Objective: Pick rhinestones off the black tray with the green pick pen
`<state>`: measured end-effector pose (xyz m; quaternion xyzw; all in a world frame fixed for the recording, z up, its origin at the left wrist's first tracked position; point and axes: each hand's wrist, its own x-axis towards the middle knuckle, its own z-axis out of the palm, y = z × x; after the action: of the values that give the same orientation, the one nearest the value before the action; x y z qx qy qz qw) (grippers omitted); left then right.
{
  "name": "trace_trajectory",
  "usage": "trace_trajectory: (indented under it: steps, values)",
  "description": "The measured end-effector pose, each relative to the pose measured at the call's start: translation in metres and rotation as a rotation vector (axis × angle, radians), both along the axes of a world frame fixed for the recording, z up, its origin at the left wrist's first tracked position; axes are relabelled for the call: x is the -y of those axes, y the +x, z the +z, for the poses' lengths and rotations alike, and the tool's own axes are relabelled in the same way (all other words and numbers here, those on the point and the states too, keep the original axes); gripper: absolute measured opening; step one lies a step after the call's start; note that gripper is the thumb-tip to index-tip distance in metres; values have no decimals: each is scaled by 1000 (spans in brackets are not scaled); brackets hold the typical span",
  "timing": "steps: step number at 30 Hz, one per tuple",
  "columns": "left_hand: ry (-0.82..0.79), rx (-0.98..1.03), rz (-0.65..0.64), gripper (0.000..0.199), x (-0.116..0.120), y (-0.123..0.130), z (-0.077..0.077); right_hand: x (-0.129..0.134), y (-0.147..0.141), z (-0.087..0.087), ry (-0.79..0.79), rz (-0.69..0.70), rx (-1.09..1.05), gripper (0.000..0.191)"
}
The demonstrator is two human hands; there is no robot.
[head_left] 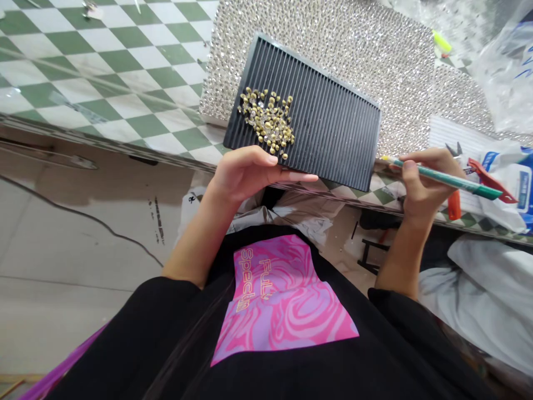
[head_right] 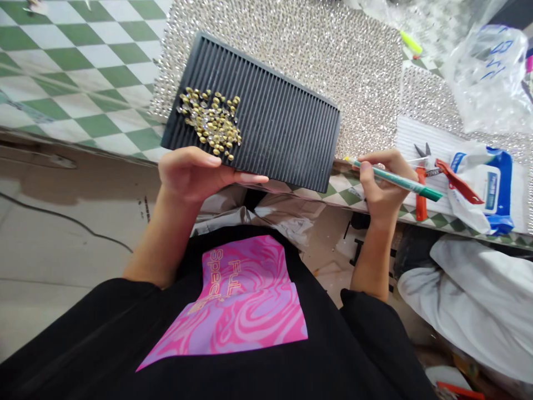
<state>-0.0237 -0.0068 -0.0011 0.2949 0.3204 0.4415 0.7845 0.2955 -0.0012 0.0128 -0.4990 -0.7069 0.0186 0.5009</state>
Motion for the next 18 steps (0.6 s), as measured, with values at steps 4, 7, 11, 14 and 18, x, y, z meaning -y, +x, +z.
trace_trajectory:
  steps: [4,7,11,14,18]
  values:
    - [4,-9,2,5,0,1,1,0,0,0,6,23,3,12]
    - [-24,-4,12,6,0,2,3,-2,3,-2,36,25,-30,9]
    - [-61,-36,26,11,0,3,3,-4,8,-7,39,4,-67,10]
    - [-54,-34,37,11,1,3,3,-5,9,-10,27,-1,-71,13]
    - [-49,10,12,8,1,3,4,-5,3,-6,26,46,-72,12]
